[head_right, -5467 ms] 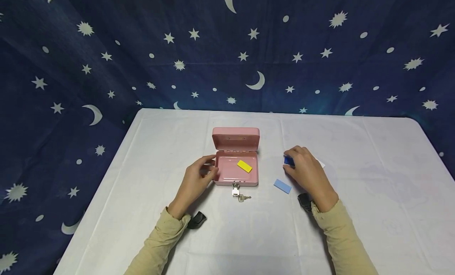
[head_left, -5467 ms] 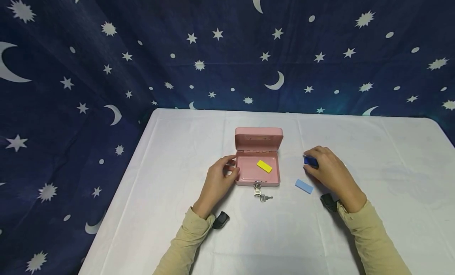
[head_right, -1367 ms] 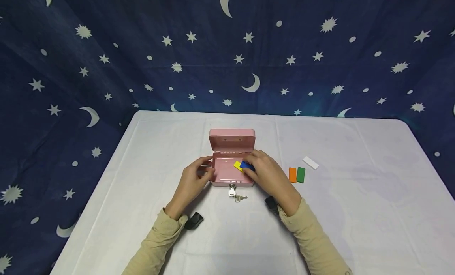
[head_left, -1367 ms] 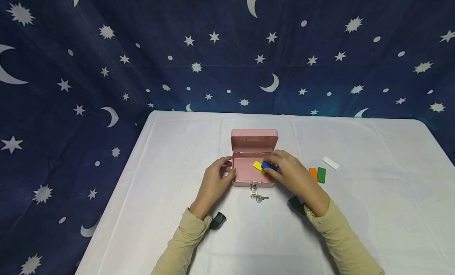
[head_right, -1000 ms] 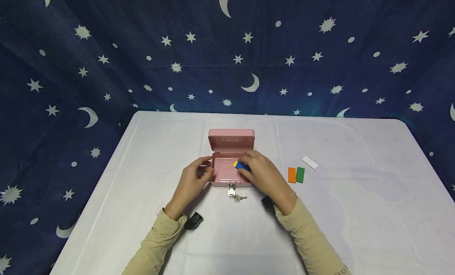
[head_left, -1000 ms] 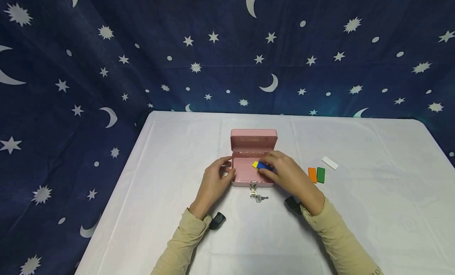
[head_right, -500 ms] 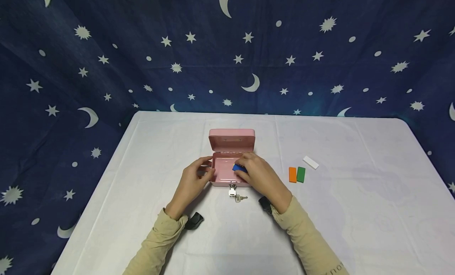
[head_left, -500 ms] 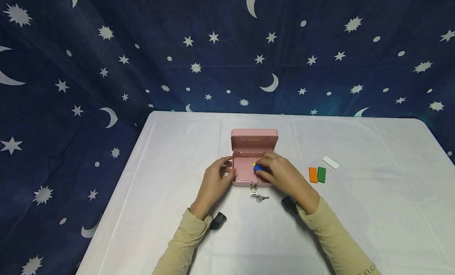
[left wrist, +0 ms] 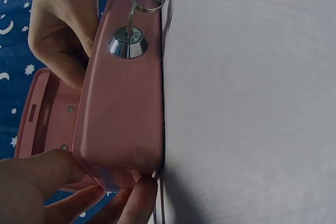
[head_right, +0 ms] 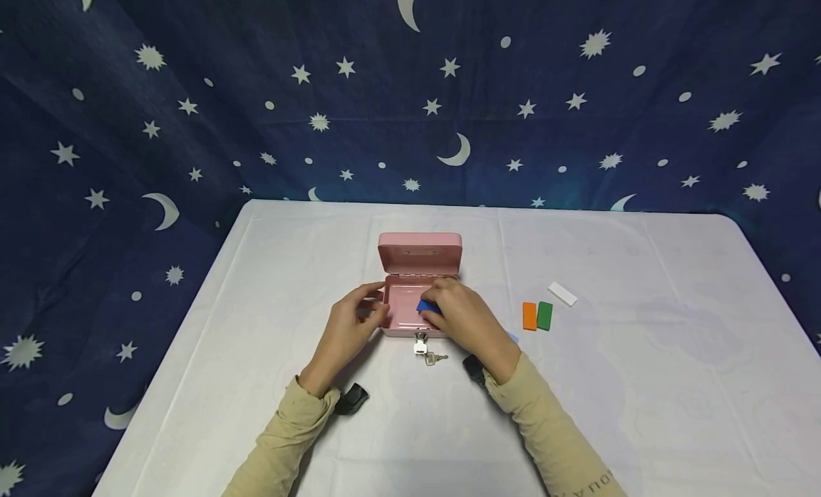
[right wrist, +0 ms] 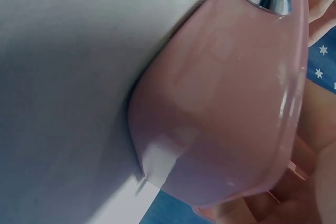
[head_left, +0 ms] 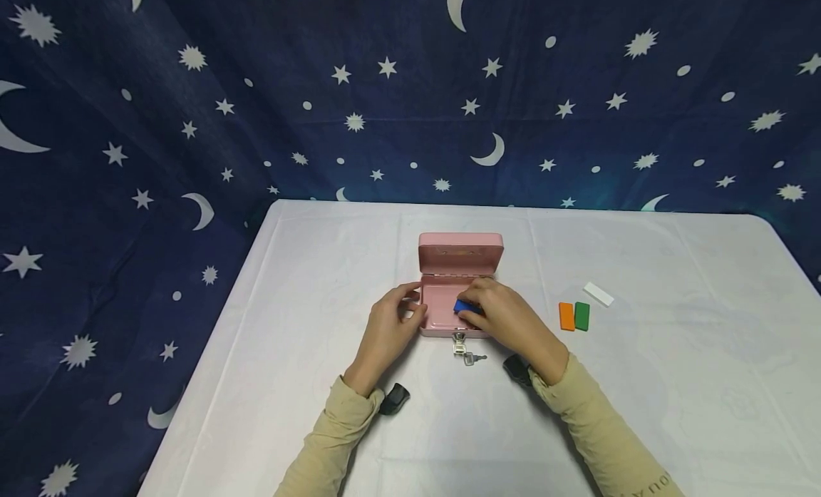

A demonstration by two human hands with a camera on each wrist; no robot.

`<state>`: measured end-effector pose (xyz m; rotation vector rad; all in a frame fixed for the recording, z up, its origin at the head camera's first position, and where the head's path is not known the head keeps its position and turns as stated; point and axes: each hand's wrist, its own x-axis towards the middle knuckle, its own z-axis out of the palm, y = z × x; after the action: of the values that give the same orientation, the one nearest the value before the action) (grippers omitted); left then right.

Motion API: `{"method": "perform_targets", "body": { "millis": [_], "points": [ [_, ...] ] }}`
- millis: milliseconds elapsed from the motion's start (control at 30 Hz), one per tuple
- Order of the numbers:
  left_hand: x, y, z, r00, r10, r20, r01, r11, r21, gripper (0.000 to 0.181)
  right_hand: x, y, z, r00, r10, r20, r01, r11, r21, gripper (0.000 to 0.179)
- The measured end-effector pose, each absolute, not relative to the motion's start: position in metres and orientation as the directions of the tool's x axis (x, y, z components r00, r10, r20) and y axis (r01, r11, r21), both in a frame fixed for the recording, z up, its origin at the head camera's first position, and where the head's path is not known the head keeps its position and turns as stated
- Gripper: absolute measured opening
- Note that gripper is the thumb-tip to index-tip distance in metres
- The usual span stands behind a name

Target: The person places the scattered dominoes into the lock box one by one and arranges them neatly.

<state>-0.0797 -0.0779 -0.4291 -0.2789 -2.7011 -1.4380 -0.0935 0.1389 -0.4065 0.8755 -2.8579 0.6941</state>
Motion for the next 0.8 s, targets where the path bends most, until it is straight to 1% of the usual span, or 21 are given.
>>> {"method": "perform_targets", "body": {
  "millis": [167,800],
  "points": [
    [-0.0795,-0.0778,-0.4291,-0.98,0.132,0.152,0.2,0.547,0.813,0.041,-0.0942,0.1377,-0.4087,-0.824,-0.529,0.201,-0.563,0.731,-0.386,0.02],
    [-0.08,-0.0788,-0.4299,-0.978,0.134,0.159,0.206,0.532,0.821,0.041,-0.0947,0.1324,-0.4114,-0.827,-0.53,0.186,-0.558,0.738,-0.379,0.022]
  ]
}}
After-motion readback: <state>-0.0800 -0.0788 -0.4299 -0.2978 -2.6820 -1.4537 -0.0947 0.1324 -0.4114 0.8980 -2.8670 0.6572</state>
